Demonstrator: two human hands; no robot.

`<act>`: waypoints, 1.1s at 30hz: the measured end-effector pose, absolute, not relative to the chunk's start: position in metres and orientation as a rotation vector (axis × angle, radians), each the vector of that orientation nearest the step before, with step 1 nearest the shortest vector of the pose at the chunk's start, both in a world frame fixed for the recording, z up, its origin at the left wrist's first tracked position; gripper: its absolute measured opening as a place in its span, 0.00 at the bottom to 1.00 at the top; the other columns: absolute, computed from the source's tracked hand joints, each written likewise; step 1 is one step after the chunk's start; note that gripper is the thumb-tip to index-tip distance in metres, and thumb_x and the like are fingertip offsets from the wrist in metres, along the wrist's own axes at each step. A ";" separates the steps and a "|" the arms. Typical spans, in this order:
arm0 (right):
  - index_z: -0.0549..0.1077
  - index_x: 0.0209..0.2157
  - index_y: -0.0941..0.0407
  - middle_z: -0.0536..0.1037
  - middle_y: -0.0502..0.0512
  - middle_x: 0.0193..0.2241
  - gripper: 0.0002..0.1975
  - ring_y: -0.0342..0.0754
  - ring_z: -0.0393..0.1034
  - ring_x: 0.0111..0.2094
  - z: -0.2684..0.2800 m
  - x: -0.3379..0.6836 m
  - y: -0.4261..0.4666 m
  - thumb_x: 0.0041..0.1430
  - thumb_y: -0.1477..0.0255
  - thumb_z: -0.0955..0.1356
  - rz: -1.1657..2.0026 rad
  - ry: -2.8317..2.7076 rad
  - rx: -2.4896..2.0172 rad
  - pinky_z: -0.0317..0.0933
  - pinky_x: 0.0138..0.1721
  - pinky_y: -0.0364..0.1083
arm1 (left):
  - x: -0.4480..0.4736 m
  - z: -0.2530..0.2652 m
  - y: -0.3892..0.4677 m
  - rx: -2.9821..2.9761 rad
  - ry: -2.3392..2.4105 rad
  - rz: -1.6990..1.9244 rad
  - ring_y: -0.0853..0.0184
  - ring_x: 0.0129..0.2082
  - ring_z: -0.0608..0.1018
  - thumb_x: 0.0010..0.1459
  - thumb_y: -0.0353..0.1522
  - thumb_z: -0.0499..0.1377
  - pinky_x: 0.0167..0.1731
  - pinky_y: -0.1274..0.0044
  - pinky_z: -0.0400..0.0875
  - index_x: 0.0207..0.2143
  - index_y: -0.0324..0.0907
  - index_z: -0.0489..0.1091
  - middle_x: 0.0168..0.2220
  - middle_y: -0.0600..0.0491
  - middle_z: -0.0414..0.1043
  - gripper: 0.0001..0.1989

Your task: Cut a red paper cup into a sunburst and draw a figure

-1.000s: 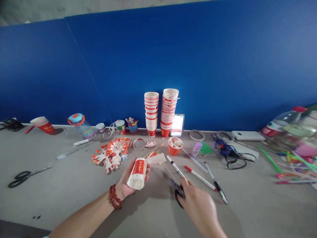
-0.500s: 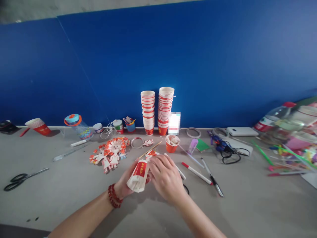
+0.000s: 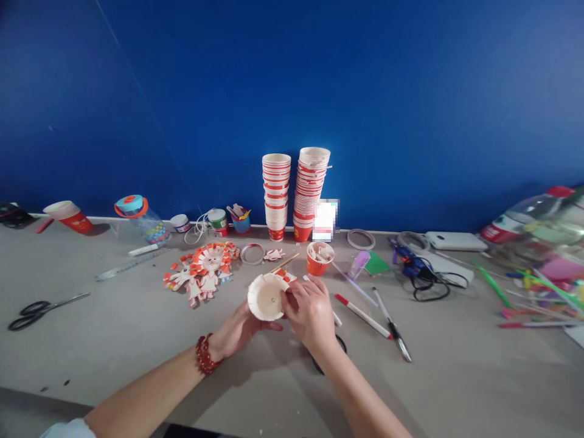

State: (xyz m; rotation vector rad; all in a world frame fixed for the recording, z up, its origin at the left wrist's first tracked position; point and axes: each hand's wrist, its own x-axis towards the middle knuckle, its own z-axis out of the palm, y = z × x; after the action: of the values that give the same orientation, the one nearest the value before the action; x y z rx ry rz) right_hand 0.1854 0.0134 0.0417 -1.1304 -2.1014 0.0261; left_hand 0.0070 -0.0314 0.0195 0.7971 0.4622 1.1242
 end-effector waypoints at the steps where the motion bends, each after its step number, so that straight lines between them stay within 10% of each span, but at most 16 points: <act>1: 0.73 0.29 0.54 0.79 0.54 0.27 0.09 0.52 0.74 0.33 0.041 0.187 0.013 0.62 0.72 0.64 0.027 -2.085 -1.144 0.61 0.51 0.54 | 0.009 0.019 -0.033 0.876 0.466 1.144 0.53 0.51 0.73 0.52 0.44 0.66 0.44 0.66 0.73 0.60 0.46 0.64 0.59 0.42 0.64 0.34; 16: 0.73 0.30 0.54 0.76 0.55 0.29 0.10 0.50 0.71 0.31 0.053 0.182 -0.005 0.63 0.66 0.64 0.539 -1.921 -1.160 0.64 0.33 0.46 | 0.006 0.017 -0.035 1.117 0.700 1.245 0.55 0.56 0.71 0.52 0.28 0.68 0.56 0.69 0.66 0.58 0.46 0.67 0.58 0.45 0.68 0.30; 33: 0.73 0.29 0.54 0.77 0.56 0.30 0.08 0.52 0.70 0.33 0.055 0.185 -0.003 0.61 0.67 0.66 0.685 -1.849 -1.023 0.65 0.35 0.48 | -0.003 0.029 -0.038 1.353 0.767 1.256 0.56 0.55 0.72 0.49 0.23 0.67 0.56 0.70 0.64 0.57 0.46 0.68 0.56 0.45 0.69 0.32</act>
State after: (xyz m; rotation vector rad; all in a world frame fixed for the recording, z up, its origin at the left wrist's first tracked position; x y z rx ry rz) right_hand 0.1853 -0.0026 0.0553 -1.0228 -1.8489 0.6848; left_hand -0.0029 -0.0384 0.0289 1.3535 0.7673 1.2558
